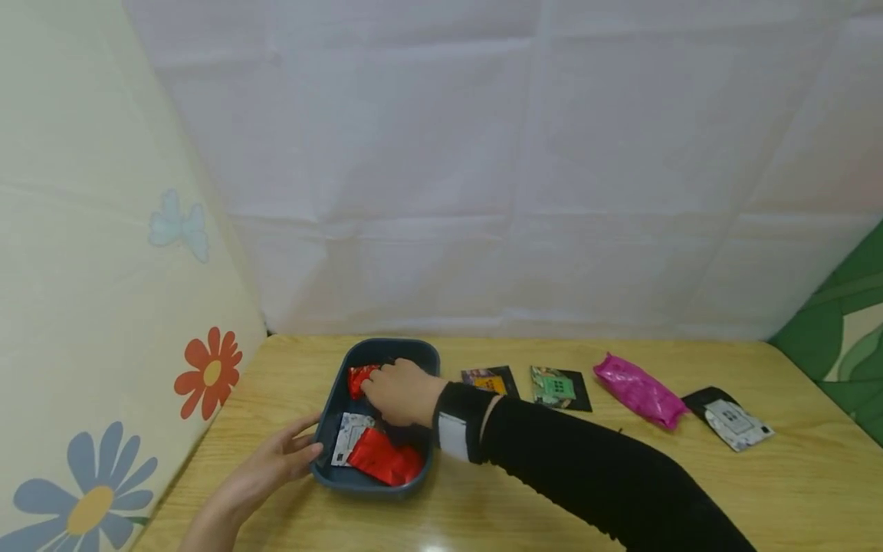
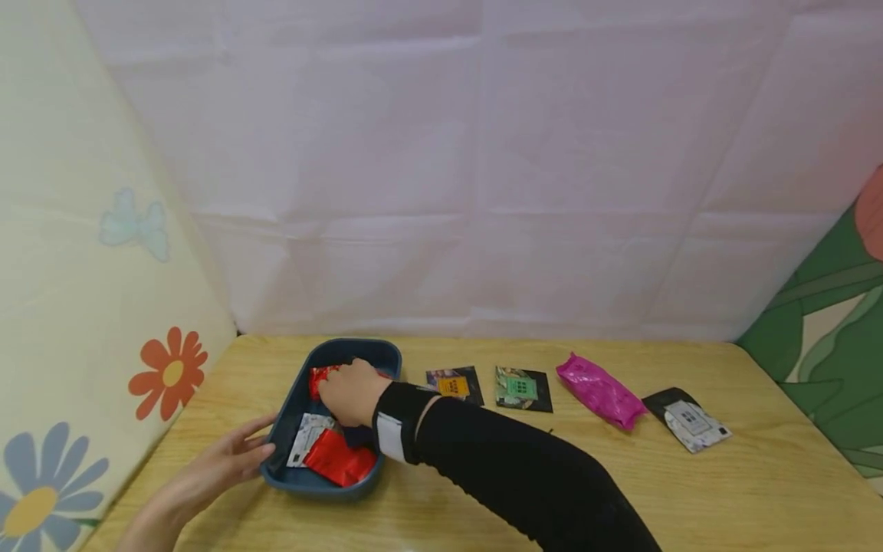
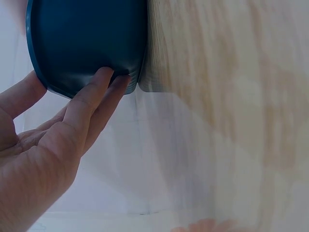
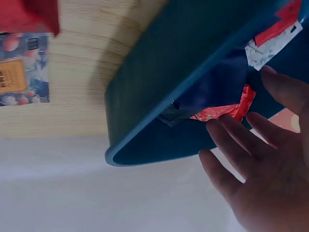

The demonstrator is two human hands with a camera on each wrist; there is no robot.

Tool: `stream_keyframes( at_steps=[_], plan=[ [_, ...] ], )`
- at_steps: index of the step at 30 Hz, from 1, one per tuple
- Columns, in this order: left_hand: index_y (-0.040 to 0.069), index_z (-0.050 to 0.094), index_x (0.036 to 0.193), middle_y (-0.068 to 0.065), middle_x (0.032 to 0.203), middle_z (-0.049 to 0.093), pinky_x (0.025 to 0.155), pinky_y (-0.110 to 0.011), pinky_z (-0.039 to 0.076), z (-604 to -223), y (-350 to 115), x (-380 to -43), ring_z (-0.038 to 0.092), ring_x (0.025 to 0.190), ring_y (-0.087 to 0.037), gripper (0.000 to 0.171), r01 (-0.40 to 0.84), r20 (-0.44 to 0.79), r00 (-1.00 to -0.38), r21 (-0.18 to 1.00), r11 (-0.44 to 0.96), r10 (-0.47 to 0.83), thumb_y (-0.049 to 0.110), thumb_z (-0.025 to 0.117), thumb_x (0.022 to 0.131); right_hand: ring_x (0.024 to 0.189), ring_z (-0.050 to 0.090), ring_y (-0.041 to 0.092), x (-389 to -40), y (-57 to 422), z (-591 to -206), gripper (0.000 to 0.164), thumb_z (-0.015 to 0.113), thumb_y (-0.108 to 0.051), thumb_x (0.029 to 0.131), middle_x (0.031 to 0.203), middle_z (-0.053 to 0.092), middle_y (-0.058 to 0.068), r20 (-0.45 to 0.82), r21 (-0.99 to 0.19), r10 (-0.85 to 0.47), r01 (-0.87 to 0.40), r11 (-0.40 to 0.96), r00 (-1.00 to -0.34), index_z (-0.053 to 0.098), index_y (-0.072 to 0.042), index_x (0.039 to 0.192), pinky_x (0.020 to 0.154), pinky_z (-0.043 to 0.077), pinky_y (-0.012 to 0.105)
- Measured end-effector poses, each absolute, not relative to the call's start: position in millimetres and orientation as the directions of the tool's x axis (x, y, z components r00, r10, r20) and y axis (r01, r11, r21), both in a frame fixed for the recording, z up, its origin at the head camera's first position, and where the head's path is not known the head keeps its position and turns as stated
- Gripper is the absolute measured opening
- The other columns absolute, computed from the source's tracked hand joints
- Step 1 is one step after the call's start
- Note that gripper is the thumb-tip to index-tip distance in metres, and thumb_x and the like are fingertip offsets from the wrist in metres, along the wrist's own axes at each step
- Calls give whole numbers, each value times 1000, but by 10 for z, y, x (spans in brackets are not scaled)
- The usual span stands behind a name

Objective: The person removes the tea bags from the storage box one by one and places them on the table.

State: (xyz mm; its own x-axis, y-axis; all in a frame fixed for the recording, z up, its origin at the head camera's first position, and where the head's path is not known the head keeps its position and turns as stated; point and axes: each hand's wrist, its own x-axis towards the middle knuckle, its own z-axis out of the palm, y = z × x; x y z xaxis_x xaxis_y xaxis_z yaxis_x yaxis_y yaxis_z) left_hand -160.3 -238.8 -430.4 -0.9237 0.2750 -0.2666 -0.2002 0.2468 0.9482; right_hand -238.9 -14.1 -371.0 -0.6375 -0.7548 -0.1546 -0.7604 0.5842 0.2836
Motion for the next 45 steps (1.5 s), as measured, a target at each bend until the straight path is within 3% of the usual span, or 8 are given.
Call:
stream_keyframes(
  at_steps=[7, 15, 30, 38, 42, 45],
  plan=[
    [-10, 24, 151, -41, 144, 35, 96, -49, 50, -4305, -2391, -1620, 47, 129, -46, 66, -201, -267, -922, 949, 244, 280, 17, 57, 102, 98, 64, 15, -2405, -217, -3730, 32, 69, -33, 93, 113, 68, -2, -157, 309, -700, -708, 635, -697, 65, -18, 120, 84, 51, 30],
    [-11, 23, 151, -41, 145, 35, 97, -48, 50, -4300, -2394, -1605, 48, 129, -44, 66, -207, -271, -916, 950, 232, 295, 17, 56, 102, 97, 64, 14, -2342, -246, -3836, 29, 71, -35, 91, 109, 68, -2, -176, 353, -673, -684, 638, -719, 66, -19, 115, 81, 54, 32],
    [-11, 24, 151, -41, 145, 35, 97, -49, 50, -4303, -2394, -1596, 46, 130, -46, 66, -208, -273, -918, 949, 238, 288, 17, 57, 102, 91, 62, 12, -2284, -232, -3909, 36, 75, -37, 87, 108, 66, -2, -138, 453, -722, -692, 563, -678, 67, -20, 117, 73, 54, 25],
    [-10, 24, 151, -40, 145, 36, 98, -50, 49, -4289, -2392, -1599, 47, 129, -45, 65, -210, -277, -917, 947, 243, 286, 18, 56, 102, 91, 61, 12, -2318, -223, -3887, 40, 77, -39, 85, 110, 59, -1, -108, 437, -758, -715, 545, -643, 67, -18, 118, 74, 54, 24],
    [-10, 24, 151, -40, 144, 36, 97, -49, 50, -4289, -2388, -1602, 47, 130, -45, 65, -210, -277, -919, 946, 246, 282, 18, 57, 102, 97, 62, 14, -2371, -218, -3838, 47, 82, -39, 81, 112, 63, -2, -144, 370, -751, -739, 564, -645, 66, -18, 120, 78, 55, 27],
    [-10, 25, 151, -40, 145, 36, 97, -49, 50, -4291, -2389, -1602, 47, 130, -45, 65, -212, -279, -920, 945, 248, 277, 18, 56, 102, 98, 62, 12, -2414, -205, -3767, 46, 86, -37, 77, 105, 67, -6, -173, 284, -747, -759, 586, -641, 66, -20, 115, 81, 53, 27]
  ],
)
